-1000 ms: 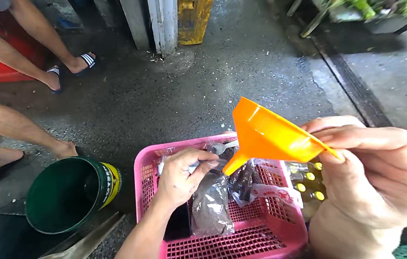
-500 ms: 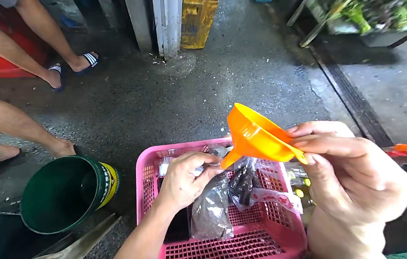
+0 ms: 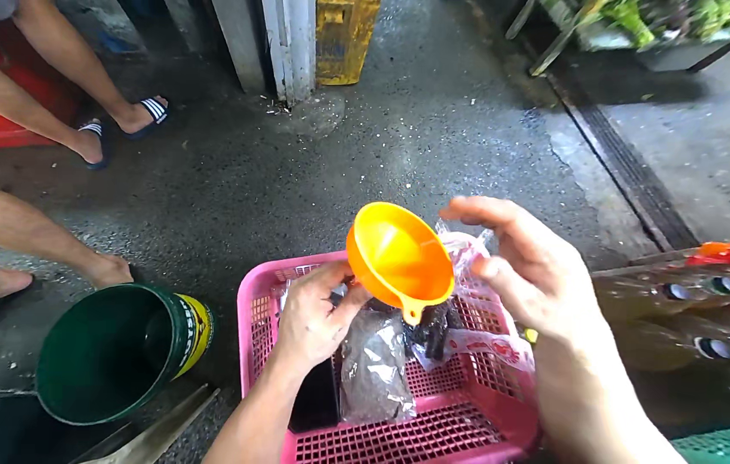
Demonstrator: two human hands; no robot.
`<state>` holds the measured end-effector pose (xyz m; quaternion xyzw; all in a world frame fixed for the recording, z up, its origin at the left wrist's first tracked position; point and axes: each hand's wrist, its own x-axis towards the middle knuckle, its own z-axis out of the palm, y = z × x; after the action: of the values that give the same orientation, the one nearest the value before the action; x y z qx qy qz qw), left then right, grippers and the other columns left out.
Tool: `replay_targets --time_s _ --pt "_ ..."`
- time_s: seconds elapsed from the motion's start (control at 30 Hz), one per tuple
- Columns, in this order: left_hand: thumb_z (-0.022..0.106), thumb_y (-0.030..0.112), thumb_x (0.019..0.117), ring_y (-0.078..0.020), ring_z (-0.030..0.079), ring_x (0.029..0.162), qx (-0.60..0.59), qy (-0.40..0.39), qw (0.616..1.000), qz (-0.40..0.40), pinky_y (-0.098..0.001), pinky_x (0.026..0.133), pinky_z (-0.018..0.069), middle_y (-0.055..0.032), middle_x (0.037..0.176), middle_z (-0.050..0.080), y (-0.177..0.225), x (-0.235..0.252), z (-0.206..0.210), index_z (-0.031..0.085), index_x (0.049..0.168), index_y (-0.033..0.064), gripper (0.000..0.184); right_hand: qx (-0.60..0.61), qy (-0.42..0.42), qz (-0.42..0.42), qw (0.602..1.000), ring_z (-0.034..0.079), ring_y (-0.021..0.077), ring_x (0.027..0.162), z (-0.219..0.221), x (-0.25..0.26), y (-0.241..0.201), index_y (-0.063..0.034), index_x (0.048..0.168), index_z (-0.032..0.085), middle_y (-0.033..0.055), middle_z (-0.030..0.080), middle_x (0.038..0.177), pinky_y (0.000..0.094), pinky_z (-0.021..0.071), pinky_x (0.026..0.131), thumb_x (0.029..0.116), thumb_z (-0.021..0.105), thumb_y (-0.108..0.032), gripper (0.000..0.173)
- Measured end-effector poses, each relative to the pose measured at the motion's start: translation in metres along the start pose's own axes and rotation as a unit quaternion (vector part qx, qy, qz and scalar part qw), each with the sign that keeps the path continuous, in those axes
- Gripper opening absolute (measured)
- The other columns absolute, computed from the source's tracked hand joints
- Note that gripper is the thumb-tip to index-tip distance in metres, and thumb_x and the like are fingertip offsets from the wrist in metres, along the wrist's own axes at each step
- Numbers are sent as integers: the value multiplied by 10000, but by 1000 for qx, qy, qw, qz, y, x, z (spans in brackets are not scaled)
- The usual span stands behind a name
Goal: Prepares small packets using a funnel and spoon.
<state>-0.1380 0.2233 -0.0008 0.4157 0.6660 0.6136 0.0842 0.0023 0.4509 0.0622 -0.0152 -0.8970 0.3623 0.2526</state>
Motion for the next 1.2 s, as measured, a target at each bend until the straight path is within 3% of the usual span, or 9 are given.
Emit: replay_targets --time_s 0.07,0.13,0.2,0.27,0.4,0.5,0.8,1.2 --pt "668 257 983 32 695 922 -8 30 1000 0 -180 864 589 40 930 749 -1 1 -2 744 967 40 230 -100 -13 83 991 615 164 1217 -3 -2 15 -145 1406 597 52 623 1356 380 548 978 1005 553 -538 563" --pt "684 220 964 35 696 942 -20 57 998 8 -182 874 592 57 943 753 -1 2 -2 741 972 50 179 -154 -31 136 978 650 201 1037 2 -7 28 -129 1296 683 76 664 1197 411 561 828 973 621 -487 486" --pt "687 203 955 48 685 969 -27 71 997 13 -174 888 583 86 967 746 1 2 -2 737 986 85 132 -154 -50 169 972 642 100 801 8 -12 35 -167 1148 747 -2 696 993 316 550 681 963 645 -449 352" --pt "690 210 950 63 673 965 -26 77 997 12 -162 876 577 109 965 736 1 2 -1 736 983 114 112 -112 -61 196 972 619 -13 684 11 -15 36 -216 1074 757 -86 726 915 218 532 624 966 657 -417 250" --pt "708 217 942 43 685 957 -37 79 996 11 -181 877 587 105 967 743 -2 4 -1 741 980 115 113 -37 -47 235 970 662 -32 674 8 -13 35 -202 1010 747 -105 735 815 184 563 630 965 685 -316 137" --pt "719 228 939 29 691 954 -42 83 996 8 -193 877 593 103 967 743 -3 4 -2 742 980 120 118 -29 -24 237 971 637 -37 630 3 -12 35 -193 987 747 -107 719 760 164 534 589 968 681 -317 142" --pt "727 197 930 7 701 946 -48 81 996 8 -207 872 601 88 964 746 -5 4 -4 742 990 111 106 -12 3 240 971 650 -20 637 -8 -13 39 -185 971 751 -101 727 752 167 534 587 969 673 -283 125" --pt "732 210 905 56 658 995 -62 105 992 18 -169 883 573 155 1032 712 -2 3 -5 739 996 206 91 81 65 267 958 639 13 617 -20 -19 50 -150 967 754 -58 721 738 163 531 596 974 670 -228 116"
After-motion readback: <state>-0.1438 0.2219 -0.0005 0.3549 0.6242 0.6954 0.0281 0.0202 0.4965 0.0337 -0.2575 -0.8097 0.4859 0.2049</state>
